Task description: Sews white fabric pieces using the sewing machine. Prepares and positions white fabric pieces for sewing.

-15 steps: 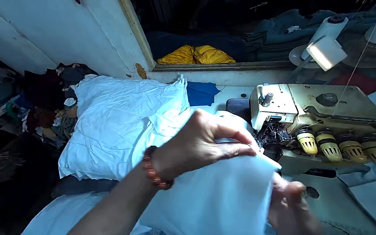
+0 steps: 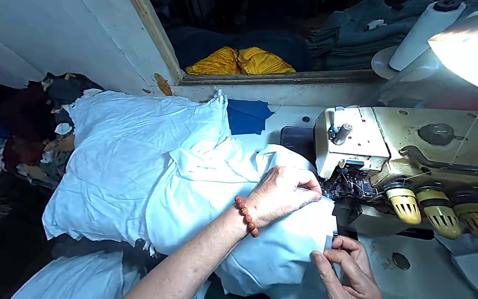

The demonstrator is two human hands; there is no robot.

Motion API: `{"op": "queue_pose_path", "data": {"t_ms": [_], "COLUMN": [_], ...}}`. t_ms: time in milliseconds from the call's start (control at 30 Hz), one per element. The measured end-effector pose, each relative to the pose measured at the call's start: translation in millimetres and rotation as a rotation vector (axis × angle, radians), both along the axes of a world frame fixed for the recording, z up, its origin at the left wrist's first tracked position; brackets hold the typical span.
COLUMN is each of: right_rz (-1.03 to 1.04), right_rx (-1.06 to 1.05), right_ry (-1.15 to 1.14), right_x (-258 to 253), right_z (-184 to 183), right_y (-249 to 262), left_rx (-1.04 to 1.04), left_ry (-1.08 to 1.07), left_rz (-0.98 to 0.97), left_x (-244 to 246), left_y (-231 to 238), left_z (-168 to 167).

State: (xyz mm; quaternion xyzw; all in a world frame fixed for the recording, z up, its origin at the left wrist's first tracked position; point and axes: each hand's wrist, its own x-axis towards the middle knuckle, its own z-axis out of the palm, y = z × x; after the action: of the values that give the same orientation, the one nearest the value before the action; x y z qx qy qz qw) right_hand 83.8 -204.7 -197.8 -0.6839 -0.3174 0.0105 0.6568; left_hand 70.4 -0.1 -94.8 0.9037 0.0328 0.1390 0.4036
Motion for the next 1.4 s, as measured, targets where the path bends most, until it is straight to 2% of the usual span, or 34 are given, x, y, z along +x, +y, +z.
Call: {"op": "queue_pose_path", "data": {"t_ms": [100,267,433,567,700,833,1067,1167,1233,1333,1400], "right_rz": [0.060,0.178,0.205,0.252,0.261,0.158,0.059,0.103,0.143,0.135,0.122], "right_rx": [0.027,0.041,0.172,0.207,0.206,0.125,0.013,0.002,-0.003,0.022,0.031], "right_ry": [0.090,0.240,0.501,0.542,0.526,0.428,0.281,0.268,0.283,0.306,0.319], "right_x": [-4,-15,-16,-7,1,20,36,39,41,42,41], "right_z": [-3,-4,8,15,24,39,48,49,48,46,47], "right_y": [-2,-7,-12,-20,-21,-6,8,6,4,6,7], "left_rx": [0.031,0.219,0.493,0.703,0.667,0.611,0.544,0.533,0.521,0.392,0.295], "left_ry": [0.027,0.067,-0.157,-0.265,-0.277,-0.289,-0.404,-0.343,-0.208,0.151,0.409], "left_rz": [-0.012,-0.030,0.011,0.011,0.044,0.114,0.388,0.465,0.620,1.003,1.138], "left_x": [-1,-2,-5,-15,-12,12,39,8,-37,-120,-166], "left_y": [0,-5,-20,-29,-22,-3,28,35,53,89,104], "left_z": [-2,-5,-17,-23,-33,-36,-42,-43,-40,-34,-38]}}
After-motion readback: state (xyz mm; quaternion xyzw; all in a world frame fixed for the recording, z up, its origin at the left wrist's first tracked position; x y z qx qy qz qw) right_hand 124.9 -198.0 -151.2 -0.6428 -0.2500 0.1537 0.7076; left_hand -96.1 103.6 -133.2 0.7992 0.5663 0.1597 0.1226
